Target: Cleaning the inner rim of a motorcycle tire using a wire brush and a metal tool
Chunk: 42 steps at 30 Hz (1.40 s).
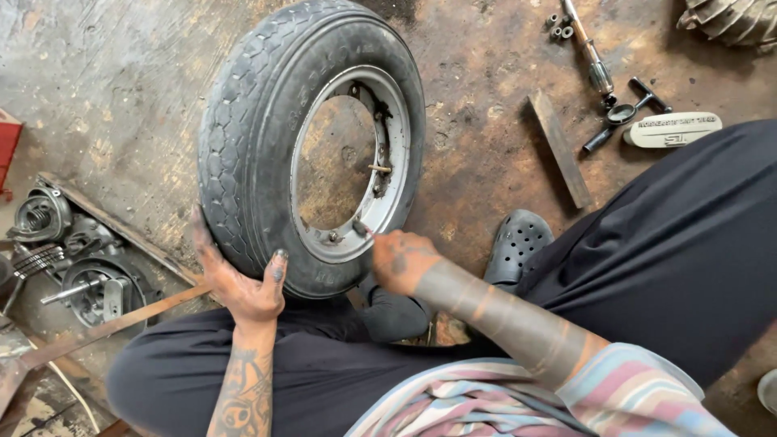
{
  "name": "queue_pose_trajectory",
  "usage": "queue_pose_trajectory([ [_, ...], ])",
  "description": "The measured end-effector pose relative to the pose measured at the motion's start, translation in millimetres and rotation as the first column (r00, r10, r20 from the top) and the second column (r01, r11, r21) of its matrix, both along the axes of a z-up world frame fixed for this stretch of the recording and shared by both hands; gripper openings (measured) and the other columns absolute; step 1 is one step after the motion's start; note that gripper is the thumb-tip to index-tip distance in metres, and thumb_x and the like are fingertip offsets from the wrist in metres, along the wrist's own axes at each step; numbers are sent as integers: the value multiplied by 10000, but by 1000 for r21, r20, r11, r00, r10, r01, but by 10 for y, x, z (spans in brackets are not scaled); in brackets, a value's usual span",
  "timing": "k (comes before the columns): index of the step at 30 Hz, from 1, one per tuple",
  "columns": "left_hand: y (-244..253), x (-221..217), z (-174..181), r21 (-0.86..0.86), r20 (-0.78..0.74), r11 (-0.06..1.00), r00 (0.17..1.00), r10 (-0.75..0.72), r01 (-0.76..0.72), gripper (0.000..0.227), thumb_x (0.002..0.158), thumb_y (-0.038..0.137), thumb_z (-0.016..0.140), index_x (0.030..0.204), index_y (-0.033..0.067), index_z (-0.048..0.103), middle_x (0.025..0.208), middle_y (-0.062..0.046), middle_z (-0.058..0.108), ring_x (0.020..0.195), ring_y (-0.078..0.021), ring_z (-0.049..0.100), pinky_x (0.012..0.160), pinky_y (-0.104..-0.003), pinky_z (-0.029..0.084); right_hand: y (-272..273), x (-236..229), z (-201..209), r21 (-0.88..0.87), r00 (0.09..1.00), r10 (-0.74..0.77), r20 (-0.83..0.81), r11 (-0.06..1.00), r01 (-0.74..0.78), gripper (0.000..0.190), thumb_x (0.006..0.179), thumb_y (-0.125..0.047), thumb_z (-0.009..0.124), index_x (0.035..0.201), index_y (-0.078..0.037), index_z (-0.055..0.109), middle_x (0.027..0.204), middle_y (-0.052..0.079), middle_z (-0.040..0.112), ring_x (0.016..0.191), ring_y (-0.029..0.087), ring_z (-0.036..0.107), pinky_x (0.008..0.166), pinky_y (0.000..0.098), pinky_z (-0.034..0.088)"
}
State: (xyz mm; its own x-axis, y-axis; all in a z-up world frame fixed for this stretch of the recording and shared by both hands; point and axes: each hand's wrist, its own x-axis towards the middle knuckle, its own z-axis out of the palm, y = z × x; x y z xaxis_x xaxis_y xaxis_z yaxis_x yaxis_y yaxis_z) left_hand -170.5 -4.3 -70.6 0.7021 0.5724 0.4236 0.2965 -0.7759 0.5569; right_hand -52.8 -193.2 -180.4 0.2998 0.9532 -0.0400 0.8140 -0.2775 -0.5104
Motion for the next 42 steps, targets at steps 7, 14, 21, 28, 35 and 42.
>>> queue_pose_trajectory([
  [7,57,6,7,-14,12,999,999,-41,41,1018,847,418,747,1571,-123,281,1549,-345,365,1445,-473,400,1212,-541,291,43,230,-11,-111,899,36,-437,989,-93,246,818,-224,569,732,-4,641,597,206,658,535,384,706,411,468,535],
  [14,40,21,-1,10,30,999,999,-44,44,1035,824,467,750,1561,-120,320,1549,-339,389,1435,-460,415,1204,-552,304,-33,283,840,-139,916,56,-398,983,-121,207,780,-262,542,678,-107,635,605,162,688,583,356,739,447,480,571],
  [21,92,-1,9,67,6,996,998,-65,64,973,920,480,695,1587,-101,292,1589,-331,347,1465,-472,376,1214,-540,295,2,272,805,-47,966,41,-256,997,-55,186,824,-173,541,746,-72,677,620,199,698,582,366,744,483,477,586],
  [28,255,18,-60,22,22,999,999,-30,30,879,970,320,715,1611,-79,265,1621,-326,305,1488,-464,343,1234,-579,271,-153,609,727,-116,812,-29,-582,992,-47,207,875,-97,583,1037,-30,693,886,261,739,859,470,727,718,571,595],
  [35,268,213,65,-197,57,965,981,187,-172,741,1011,217,733,1586,-11,326,1541,-308,425,1460,-432,397,1234,-585,306,-141,655,982,-425,506,-391,-768,903,53,330,936,-125,604,1232,-43,723,1076,278,756,1075,460,705,924,544,569],
  [42,386,174,-26,-231,-16,922,949,315,-310,731,989,236,730,1589,56,354,1524,-245,469,1434,-378,460,1200,-544,345,-337,783,289,-462,692,-421,-586,875,141,356,898,-147,662,1244,-165,739,983,118,800,964,281,765,801,406,628],
])
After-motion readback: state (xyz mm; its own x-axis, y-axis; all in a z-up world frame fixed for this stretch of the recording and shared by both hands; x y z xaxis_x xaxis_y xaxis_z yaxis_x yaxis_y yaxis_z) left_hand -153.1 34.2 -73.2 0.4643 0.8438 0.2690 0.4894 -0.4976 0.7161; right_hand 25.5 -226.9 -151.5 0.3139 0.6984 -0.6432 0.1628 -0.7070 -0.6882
